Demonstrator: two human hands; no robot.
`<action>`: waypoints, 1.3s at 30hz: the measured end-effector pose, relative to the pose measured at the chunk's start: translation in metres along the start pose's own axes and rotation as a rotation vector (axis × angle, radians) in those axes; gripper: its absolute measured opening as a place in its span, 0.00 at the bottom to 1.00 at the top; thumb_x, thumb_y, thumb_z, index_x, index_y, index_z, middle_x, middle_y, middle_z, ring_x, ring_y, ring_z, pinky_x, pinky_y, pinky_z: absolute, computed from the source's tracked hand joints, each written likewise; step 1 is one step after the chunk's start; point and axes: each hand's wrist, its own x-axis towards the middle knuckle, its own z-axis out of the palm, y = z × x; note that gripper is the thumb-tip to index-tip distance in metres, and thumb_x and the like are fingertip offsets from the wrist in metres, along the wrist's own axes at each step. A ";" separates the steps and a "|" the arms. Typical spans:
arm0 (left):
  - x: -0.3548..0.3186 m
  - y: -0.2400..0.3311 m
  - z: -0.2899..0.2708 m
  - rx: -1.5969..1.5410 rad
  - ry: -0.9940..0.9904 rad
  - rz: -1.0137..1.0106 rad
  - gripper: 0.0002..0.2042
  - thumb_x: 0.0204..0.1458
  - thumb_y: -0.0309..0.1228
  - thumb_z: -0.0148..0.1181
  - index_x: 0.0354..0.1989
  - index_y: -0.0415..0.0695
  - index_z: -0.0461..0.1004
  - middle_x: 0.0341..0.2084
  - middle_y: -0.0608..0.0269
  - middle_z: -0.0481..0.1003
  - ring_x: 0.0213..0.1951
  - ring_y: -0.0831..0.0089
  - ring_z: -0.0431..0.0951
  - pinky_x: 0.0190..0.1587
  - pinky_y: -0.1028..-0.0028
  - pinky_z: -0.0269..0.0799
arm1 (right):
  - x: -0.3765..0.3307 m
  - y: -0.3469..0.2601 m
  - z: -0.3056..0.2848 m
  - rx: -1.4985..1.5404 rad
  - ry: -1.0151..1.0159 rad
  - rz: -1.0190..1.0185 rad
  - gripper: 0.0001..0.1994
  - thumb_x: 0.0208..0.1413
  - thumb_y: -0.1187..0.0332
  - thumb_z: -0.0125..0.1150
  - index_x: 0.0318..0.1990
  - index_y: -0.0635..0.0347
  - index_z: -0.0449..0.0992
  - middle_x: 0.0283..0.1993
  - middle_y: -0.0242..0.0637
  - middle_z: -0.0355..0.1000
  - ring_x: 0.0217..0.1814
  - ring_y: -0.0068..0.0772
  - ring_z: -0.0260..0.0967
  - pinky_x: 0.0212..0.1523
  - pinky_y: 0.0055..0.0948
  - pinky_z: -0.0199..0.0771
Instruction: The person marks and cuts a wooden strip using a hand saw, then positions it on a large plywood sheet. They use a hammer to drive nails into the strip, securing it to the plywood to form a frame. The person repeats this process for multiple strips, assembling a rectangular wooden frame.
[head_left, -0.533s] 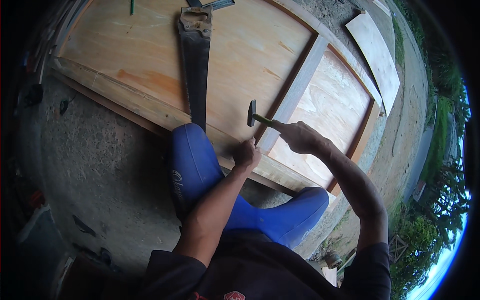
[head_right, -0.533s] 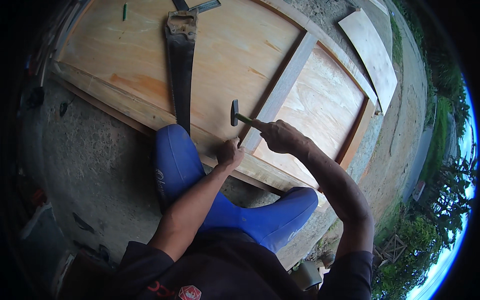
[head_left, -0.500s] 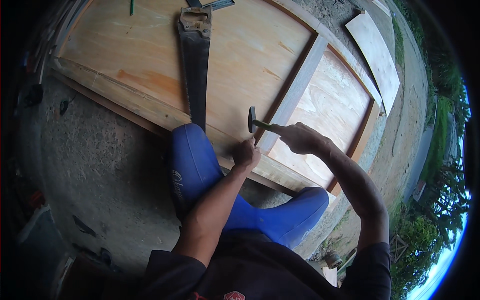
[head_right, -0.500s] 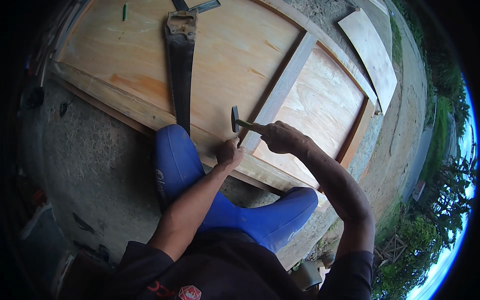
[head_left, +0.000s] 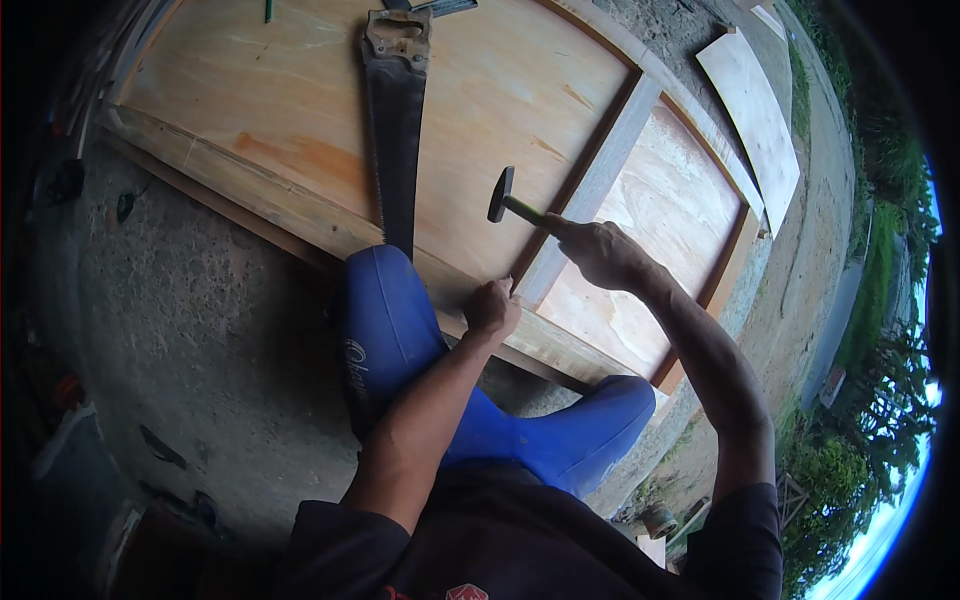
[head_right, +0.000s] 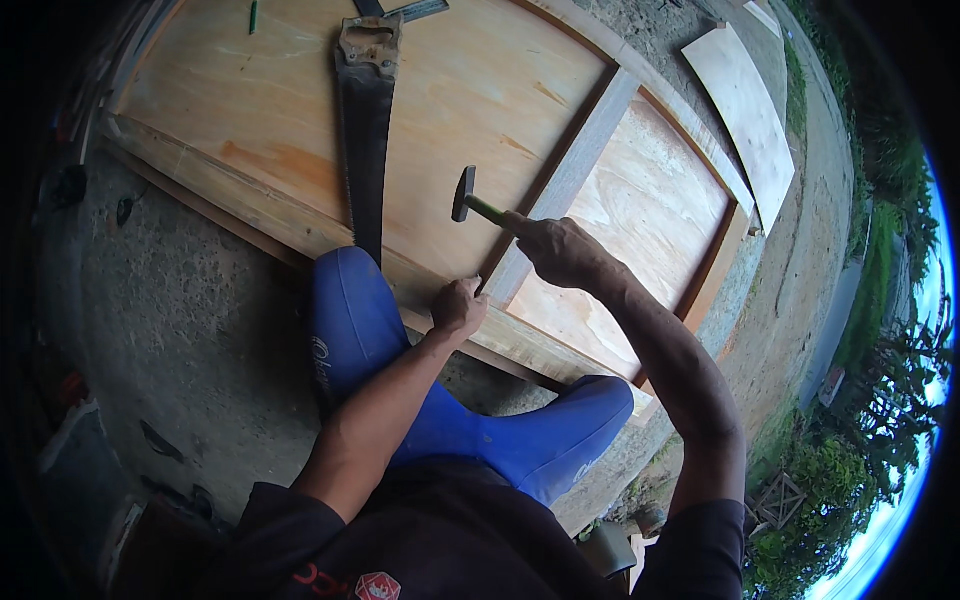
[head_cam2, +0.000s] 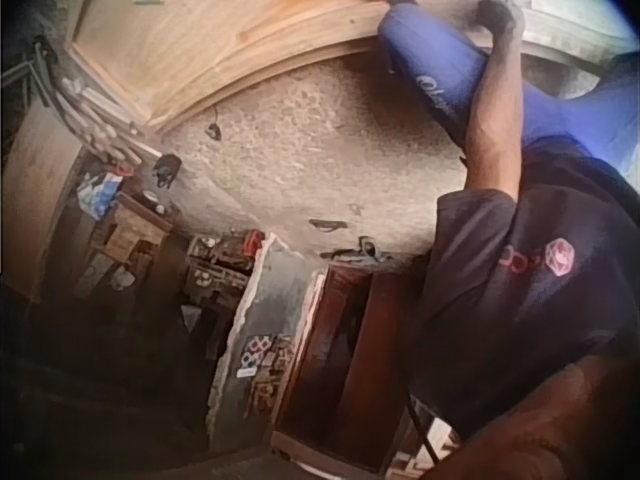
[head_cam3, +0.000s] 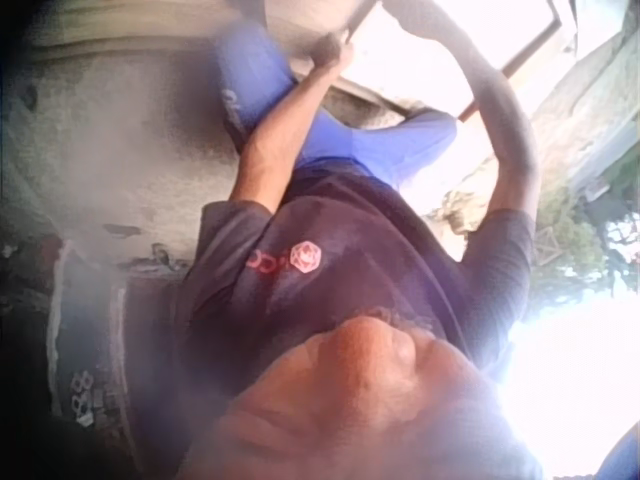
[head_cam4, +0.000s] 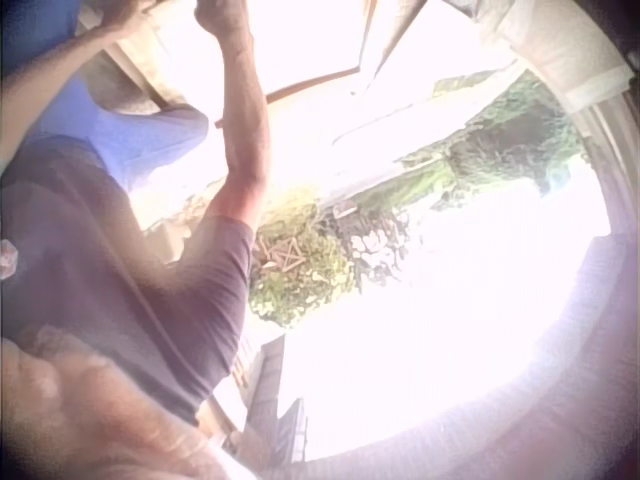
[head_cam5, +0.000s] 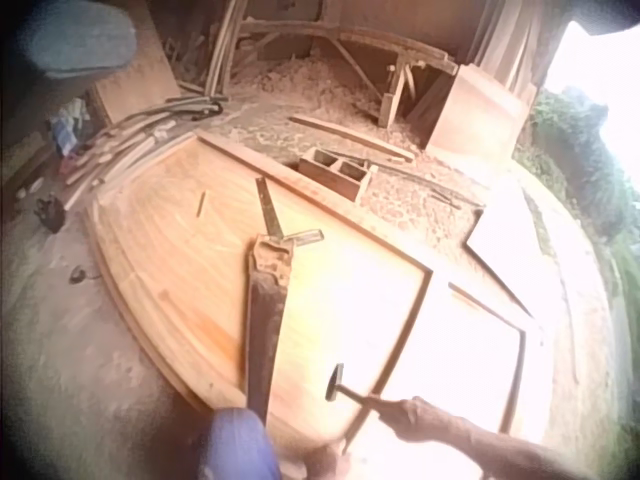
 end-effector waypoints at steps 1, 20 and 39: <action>0.000 0.002 -0.002 0.003 -0.017 -0.016 0.22 0.53 0.40 0.62 0.56 0.44 0.77 0.48 0.48 0.79 0.50 0.52 0.80 0.55 0.59 0.75 | -0.001 -0.002 0.001 -0.009 -0.067 0.045 0.28 0.61 0.73 0.52 0.70 0.47 0.63 0.36 0.51 0.77 0.36 0.52 0.77 0.39 0.47 0.76; 0.053 -0.052 -0.235 0.006 0.815 0.152 0.18 0.63 0.43 0.51 0.58 0.50 0.75 0.49 0.53 0.78 0.51 0.50 0.77 0.53 0.58 0.72 | -0.022 -0.007 0.008 0.096 0.076 0.116 0.27 0.62 0.73 0.52 0.70 0.49 0.62 0.30 0.52 0.77 0.35 0.59 0.77 0.38 0.51 0.76; 0.087 -0.125 -0.213 0.643 0.818 0.077 0.26 0.67 0.46 0.42 0.73 0.56 0.56 0.72 0.62 0.58 0.73 0.63 0.54 0.73 0.45 0.38 | -0.001 0.005 0.018 0.033 0.454 -0.036 0.28 0.64 0.73 0.53 0.72 0.53 0.59 0.39 0.54 0.78 0.34 0.52 0.79 0.37 0.44 0.81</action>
